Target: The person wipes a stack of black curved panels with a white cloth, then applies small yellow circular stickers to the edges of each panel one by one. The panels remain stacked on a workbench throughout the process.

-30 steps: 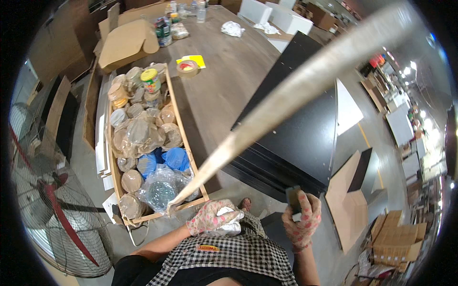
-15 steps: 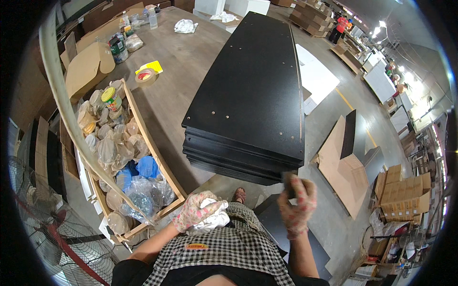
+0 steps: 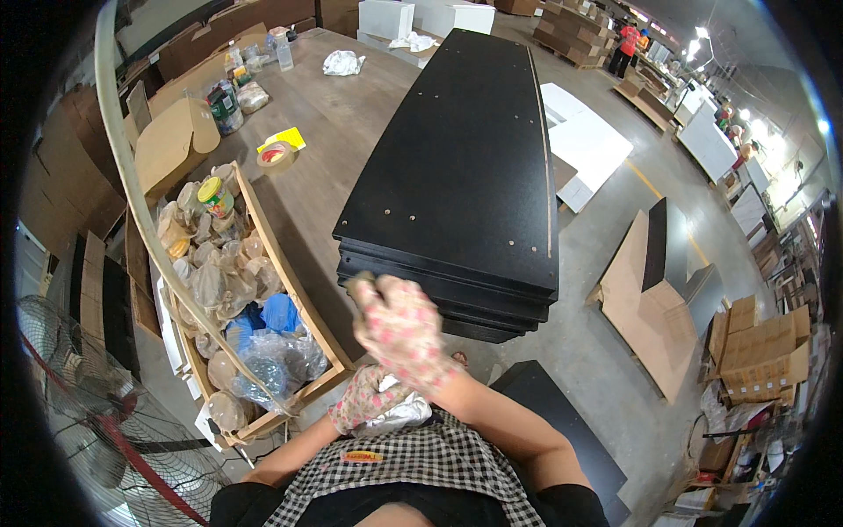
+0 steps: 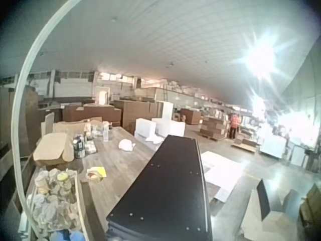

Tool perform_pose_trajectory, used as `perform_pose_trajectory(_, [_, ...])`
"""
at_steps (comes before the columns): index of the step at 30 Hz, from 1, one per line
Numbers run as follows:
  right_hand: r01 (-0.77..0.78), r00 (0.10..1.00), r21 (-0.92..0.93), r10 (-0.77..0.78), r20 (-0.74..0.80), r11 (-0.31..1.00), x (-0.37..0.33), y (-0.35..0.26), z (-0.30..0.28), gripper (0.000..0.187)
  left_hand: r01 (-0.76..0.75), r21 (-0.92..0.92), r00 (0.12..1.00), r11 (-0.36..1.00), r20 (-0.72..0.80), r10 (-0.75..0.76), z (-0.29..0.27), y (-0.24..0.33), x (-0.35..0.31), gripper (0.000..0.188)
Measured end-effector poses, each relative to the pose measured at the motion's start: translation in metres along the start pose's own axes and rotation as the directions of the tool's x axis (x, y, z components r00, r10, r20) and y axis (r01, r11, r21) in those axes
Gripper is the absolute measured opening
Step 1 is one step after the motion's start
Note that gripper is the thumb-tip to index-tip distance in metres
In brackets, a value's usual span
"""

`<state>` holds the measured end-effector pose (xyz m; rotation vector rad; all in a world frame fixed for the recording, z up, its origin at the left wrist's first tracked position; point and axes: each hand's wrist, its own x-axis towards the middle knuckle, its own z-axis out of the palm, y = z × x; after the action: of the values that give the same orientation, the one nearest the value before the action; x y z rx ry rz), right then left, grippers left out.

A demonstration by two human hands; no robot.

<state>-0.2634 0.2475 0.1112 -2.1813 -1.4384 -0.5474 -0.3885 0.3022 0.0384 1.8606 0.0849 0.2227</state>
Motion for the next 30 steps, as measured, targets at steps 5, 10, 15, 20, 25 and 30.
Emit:
perform_pose_trajectory(5, [0.116, 0.993, 0.085, -0.119, 0.021, 0.99, 0.031, -0.026, 0.025, 0.038, 0.015, 0.005, 0.997, 1.0, -0.071, -0.015, -0.003, -0.01, -0.011, 0.04])
perform_pose_trajectory(10, [0.185, 0.974, 0.255, -0.143, -0.178, 0.949, -0.002, -0.007, -0.005, 0.049, 0.027, -0.099, 0.99, 0.995, -0.133, -0.04, -0.003, -0.011, -0.013, 0.033])
perform_pose_trajectory(15, [0.144, 0.979, 0.157, -0.118, -0.165, 0.977, -0.005, 0.004, 0.005, 0.041, 0.053, -0.033, 0.995, 0.998, -0.078, -0.055, 0.0, -0.006, -0.001, 0.029])
perform_pose_trajectory(20, [-0.05, 0.998, 0.069, 0.052, -0.031, 0.996, -0.036, 0.031, -0.005, 0.043, 0.09, -0.048, 0.996, 0.995, 0.023, -0.089, 0.001, 0.006, 0.01, 0.023])
perform_pose_trajectory(25, [-0.382, 0.885, -0.006, 0.364, -0.289, 0.924, -0.105, 0.089, -0.082, 0.047, 0.061, 0.013, 0.997, 0.998, 0.045, -0.062, -0.001, 0.01, 0.017, 0.019])
perform_pose_trajectory(30, [-0.298, 0.89, 0.003, 0.279, -0.361, 0.955, -0.1, 0.078, -0.086, 0.048, 0.082, -0.007, 0.993, 0.997, 0.091, -0.081, 0.01, 0.008, 0.021, 0.02])
